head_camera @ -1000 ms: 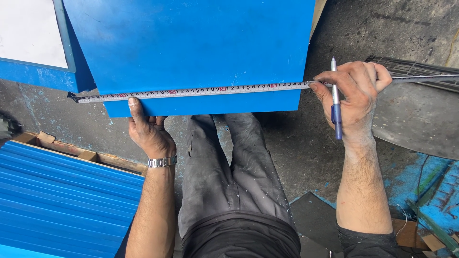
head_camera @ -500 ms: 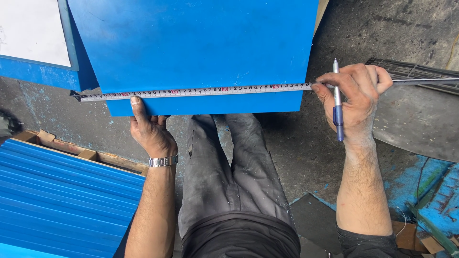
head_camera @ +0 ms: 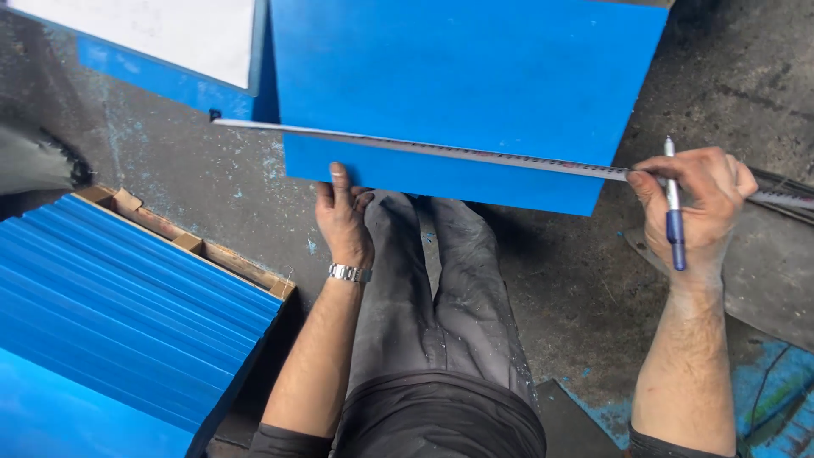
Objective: Measure blue industrial components using a tape measure and mark specific dimensions with a pen based on a technical specification sheet.
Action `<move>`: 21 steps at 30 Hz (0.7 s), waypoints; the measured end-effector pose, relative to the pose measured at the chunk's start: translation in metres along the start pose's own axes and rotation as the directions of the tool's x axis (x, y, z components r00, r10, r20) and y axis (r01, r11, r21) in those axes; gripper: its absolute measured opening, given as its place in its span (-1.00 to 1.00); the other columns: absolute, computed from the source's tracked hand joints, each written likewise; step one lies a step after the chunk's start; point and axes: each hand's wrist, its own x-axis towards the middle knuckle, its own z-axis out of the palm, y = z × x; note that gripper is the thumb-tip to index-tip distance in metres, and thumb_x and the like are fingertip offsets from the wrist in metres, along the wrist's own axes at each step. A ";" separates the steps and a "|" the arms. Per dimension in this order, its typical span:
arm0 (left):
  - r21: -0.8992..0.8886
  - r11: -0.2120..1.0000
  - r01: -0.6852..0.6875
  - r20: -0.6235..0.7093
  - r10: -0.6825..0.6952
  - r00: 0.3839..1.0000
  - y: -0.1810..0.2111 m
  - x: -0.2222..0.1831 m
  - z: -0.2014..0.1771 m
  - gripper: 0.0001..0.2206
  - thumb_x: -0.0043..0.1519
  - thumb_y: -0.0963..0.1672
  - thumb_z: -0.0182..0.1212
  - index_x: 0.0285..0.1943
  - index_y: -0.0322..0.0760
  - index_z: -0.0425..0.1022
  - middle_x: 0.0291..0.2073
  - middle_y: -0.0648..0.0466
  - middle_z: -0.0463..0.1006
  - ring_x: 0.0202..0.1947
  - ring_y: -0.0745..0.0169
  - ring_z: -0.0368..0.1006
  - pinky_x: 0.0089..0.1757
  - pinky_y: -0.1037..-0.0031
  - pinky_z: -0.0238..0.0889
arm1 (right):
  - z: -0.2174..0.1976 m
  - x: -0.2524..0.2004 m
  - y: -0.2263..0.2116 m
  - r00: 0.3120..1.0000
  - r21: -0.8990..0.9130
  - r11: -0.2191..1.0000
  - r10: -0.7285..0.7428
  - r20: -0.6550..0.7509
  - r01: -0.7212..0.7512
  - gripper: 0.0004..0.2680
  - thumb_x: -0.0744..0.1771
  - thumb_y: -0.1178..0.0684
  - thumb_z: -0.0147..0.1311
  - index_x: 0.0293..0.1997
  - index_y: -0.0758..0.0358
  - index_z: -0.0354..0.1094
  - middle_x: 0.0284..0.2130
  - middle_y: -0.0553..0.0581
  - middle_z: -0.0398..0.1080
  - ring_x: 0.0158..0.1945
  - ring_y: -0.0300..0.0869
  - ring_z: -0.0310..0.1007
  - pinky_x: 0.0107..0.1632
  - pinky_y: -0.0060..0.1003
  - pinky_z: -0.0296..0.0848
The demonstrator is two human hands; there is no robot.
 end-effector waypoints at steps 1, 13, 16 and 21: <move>-0.011 1.000 -0.013 -0.011 0.013 1.000 0.005 -0.008 -0.003 -0.41 0.10 0.11 0.30 0.12 -0.38 0.34 -0.37 0.14 0.35 -0.46 0.47 0.36 -0.36 0.67 0.34 | 0.000 0.001 0.004 1.000 0.007 1.000 -0.020 -0.001 0.020 -0.85 0.44 0.11 0.49 -0.10 0.30 0.55 -0.27 0.09 0.34 -0.03 -0.05 0.28 0.36 -0.07 0.00; 0.548 0.784 -0.290 -0.052 0.377 0.925 0.062 -0.003 -0.046 -0.57 0.20 0.02 0.28 0.12 -0.29 0.37 -0.10 0.00 0.53 -0.17 0.25 0.50 -0.12 0.45 0.40 | 0.016 0.054 0.060 0.997 -0.099 0.992 -0.081 0.005 0.081 -0.81 0.49 0.07 0.55 0.01 0.36 0.59 -0.16 0.18 0.39 -0.07 -0.07 0.35 0.26 -0.11 0.21; 0.661 0.528 -0.533 0.184 0.575 0.798 0.093 0.017 -0.033 -0.75 0.25 -0.05 0.19 0.01 -0.23 0.43 -0.10 0.02 0.43 -0.10 0.20 0.44 -0.12 0.33 0.45 | 0.020 0.066 0.079 0.997 -0.125 0.990 -0.057 0.047 0.062 -0.83 0.59 0.05 0.45 0.08 0.33 0.54 -0.09 0.21 0.39 0.00 -0.06 0.33 0.20 -0.01 0.23; 0.644 0.227 -0.731 0.479 0.626 0.616 0.121 0.048 0.011 -0.52 0.22 -0.04 0.16 0.27 -0.39 0.35 0.11 -0.12 0.44 0.05 0.04 0.43 0.01 0.30 0.41 | 0.001 0.087 0.045 0.995 -0.087 0.996 -0.004 0.095 0.012 -0.87 0.54 0.35 0.43 0.13 0.59 0.50 0.02 0.39 0.33 0.00 0.05 0.37 0.02 -0.14 0.39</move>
